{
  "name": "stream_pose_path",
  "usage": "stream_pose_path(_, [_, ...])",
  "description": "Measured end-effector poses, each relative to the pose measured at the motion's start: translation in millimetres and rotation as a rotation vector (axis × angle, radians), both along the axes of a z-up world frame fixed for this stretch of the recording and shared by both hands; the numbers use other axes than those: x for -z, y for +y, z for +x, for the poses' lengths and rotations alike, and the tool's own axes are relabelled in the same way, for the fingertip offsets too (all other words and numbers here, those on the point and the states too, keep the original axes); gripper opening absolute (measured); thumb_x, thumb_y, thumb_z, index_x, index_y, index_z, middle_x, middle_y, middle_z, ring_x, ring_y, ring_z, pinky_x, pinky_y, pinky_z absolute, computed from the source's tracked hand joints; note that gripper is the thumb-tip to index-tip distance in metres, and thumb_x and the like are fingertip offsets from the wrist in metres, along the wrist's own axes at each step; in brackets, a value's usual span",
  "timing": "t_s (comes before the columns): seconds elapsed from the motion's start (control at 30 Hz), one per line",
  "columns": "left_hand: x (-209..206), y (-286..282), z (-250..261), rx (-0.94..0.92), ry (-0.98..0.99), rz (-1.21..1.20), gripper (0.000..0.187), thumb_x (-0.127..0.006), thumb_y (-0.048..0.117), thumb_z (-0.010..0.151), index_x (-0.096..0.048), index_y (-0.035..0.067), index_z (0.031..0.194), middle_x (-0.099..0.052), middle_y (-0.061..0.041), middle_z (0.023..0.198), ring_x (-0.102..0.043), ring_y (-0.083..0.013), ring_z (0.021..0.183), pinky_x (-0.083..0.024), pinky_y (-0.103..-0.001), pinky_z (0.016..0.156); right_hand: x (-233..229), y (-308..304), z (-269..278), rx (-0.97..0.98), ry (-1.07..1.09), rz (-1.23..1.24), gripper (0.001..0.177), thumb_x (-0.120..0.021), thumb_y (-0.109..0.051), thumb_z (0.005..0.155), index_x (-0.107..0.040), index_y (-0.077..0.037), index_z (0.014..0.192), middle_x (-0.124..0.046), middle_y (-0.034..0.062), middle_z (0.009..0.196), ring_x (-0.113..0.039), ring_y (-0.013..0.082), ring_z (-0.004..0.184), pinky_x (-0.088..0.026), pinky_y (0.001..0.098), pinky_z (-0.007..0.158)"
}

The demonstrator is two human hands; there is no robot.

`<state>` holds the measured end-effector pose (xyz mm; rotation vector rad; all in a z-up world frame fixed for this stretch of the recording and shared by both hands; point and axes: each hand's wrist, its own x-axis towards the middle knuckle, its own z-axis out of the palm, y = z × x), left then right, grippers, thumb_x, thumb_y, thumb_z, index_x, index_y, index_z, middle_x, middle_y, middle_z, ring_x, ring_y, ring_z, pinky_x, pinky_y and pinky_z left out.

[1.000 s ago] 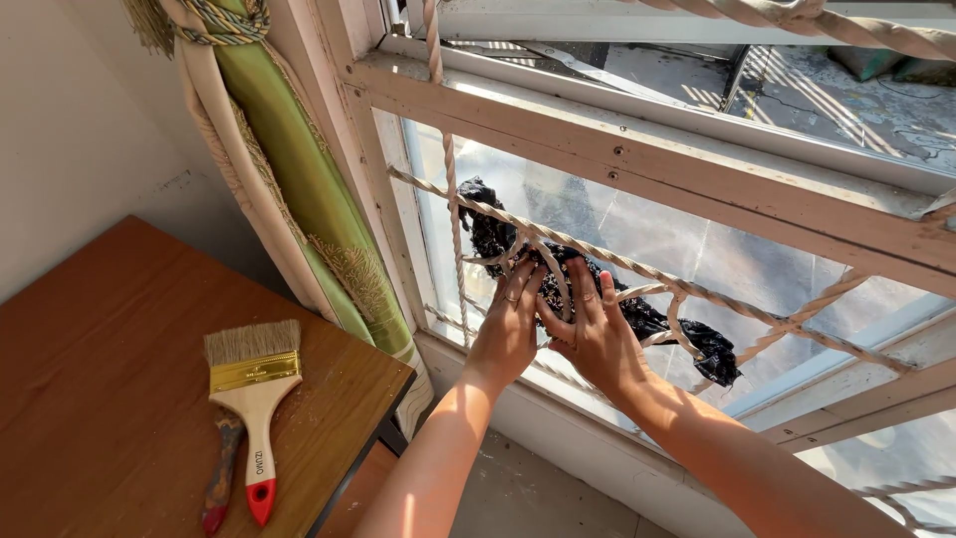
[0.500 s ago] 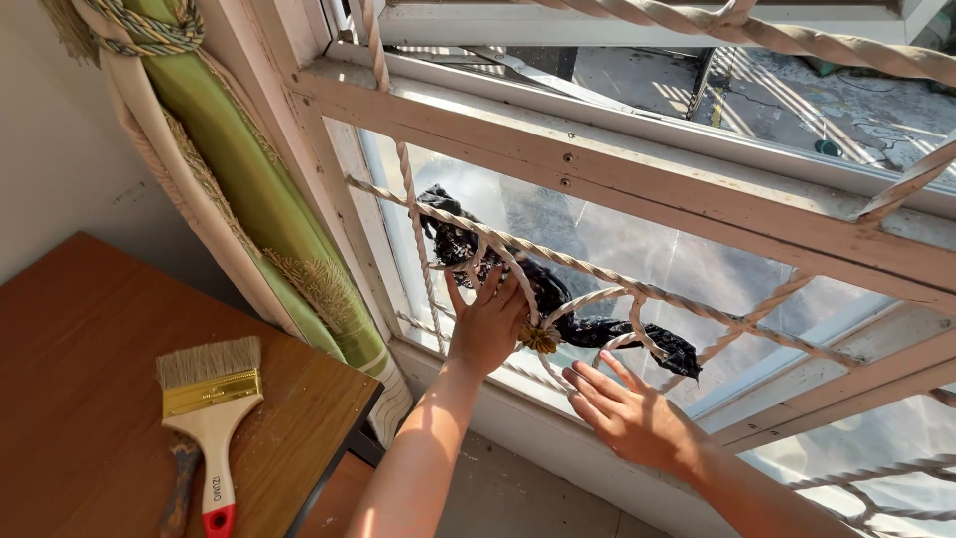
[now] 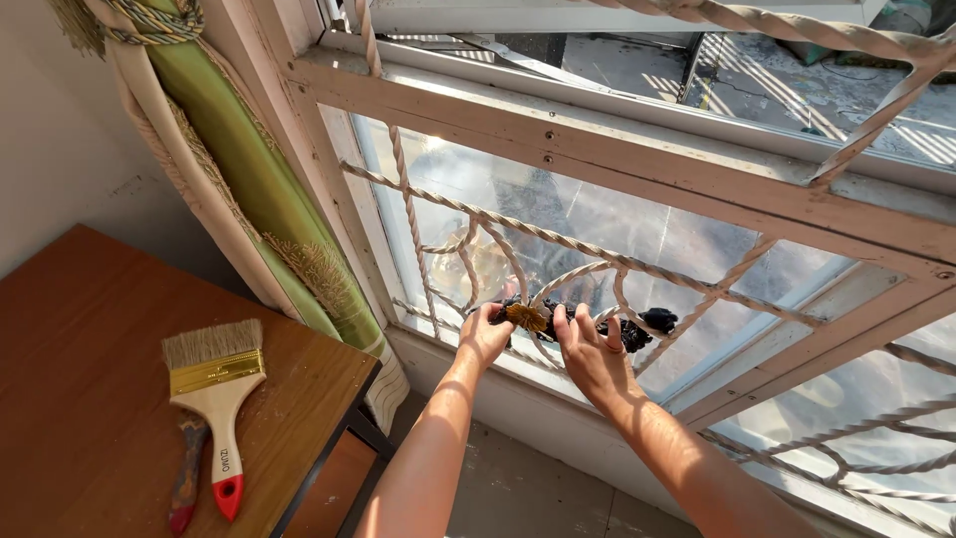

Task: The person wipes the window glass and frame using a dark cloth. They move the cloth across the lower and middle sections of the window, including the decorative metal grille and the sill, repeatedly rubbing the surfaces.

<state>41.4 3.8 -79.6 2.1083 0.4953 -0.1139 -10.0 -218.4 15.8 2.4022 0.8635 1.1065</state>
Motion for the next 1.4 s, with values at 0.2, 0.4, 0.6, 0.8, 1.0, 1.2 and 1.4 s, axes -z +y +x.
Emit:
stream_pose_path(0.2, [-89, -34, -83, -0.217, -0.647, 0.147, 0.036, -0.064, 0.002, 0.084, -0.057, 0.013, 0.117, -0.061, -0.012, 0.109, -0.069, -0.0302, 0.101, -0.056, -0.045, 0.092, 23, -23, 23, -0.259, 0.1, 0.121, 0.008, -0.063, -0.013, 0.079, -0.061, -0.018, 0.084, -0.057, -0.0012, 0.076, -0.059, 0.0188, 0.094, -0.044, 0.0421, 0.081])
stream_pose_path(0.4, [-136, -68, -118, 0.168, -0.803, 0.135, 0.067, -0.069, -0.003, 0.085, -0.047, 0.013, 0.146, -0.063, -0.016, 0.096, -0.071, -0.032, 0.067, -0.058, -0.05, 0.067, -92, -25, -43, -0.312, 0.213, 0.567, 0.017, -0.079, -0.015, 0.084, -0.078, -0.021, 0.099, -0.074, -0.0017, 0.092, -0.069, 0.0203, 0.094, -0.055, 0.0338, 0.07])
stream_pose_path(0.6, [-133, -126, -120, 0.141, -0.693, -0.157, 0.025, -0.065, 0.039, 0.099, -0.074, 0.015, 0.102, -0.059, -0.01, 0.105, -0.071, -0.0349, 0.088, -0.059, -0.048, 0.078, -150, -82, -87, -0.321, 0.388, 1.29, 0.014, -0.075, 0.003, 0.099, -0.074, -0.007, 0.108, -0.072, 0.0082, 0.102, -0.07, 0.022, 0.087, -0.058, 0.0322, 0.065])
stream_pose_path(0.8, [-202, -214, -163, 0.239, -0.506, -0.852, 0.024, -0.044, 0.016, 0.103, -0.064, 0.011, 0.116, -0.063, 0.002, 0.094, -0.051, -0.0109, 0.087, -0.042, -0.027, 0.079, -123, -107, -135, -0.455, 0.552, 1.612, 0.056, -0.052, 0.012, 0.091, -0.026, -0.01, 0.135, -0.059, 0.0269, 0.133, -0.061, 0.0321, 0.12, -0.052, 0.0431, 0.107])
stream_pose_path(1.0, [-145, -219, -142, 0.204, -0.206, -0.852, 0.038, -0.061, 0.051, 0.095, -0.072, 0.031, 0.125, -0.068, -0.008, 0.123, -0.064, -0.0243, 0.114, -0.048, -0.044, 0.101, -45, -105, -119, -0.251, 0.463, 1.196, 0.071, -0.081, 0.006, 0.079, -0.043, 0.001, 0.137, -0.043, 0.0248, 0.143, -0.068, 0.0434, 0.093, -0.062, 0.0525, 0.076])
stream_pose_path(1.2, [-142, -151, -174, 0.067, -0.235, -0.862, 0.032, -0.061, 0.036, 0.093, -0.077, 0.023, 0.117, -0.071, -0.003, 0.119, -0.064, -0.0195, 0.116, -0.05, -0.041, 0.098, -81, -72, -107, -0.451, 0.25, 1.051, 0.033, -0.074, 0.01, 0.09, -0.07, -0.006, 0.119, -0.062, 0.0092, 0.119, -0.072, 0.0354, 0.1, -0.064, 0.0434, 0.076])
stream_pose_path(1.4, [-134, -121, -158, -0.098, -0.184, -0.84, 0.035, -0.059, 0.039, 0.099, -0.073, 0.016, 0.121, -0.071, -0.003, 0.111, -0.063, -0.0139, 0.103, -0.052, -0.029, 0.088, -171, -20, -35, -0.522, -0.223, 0.505, 0.039, -0.068, -0.002, 0.096, -0.077, -0.02, 0.13, -0.057, 0.0103, 0.125, -0.059, 0.0266, 0.106, -0.056, 0.0391, 0.089])
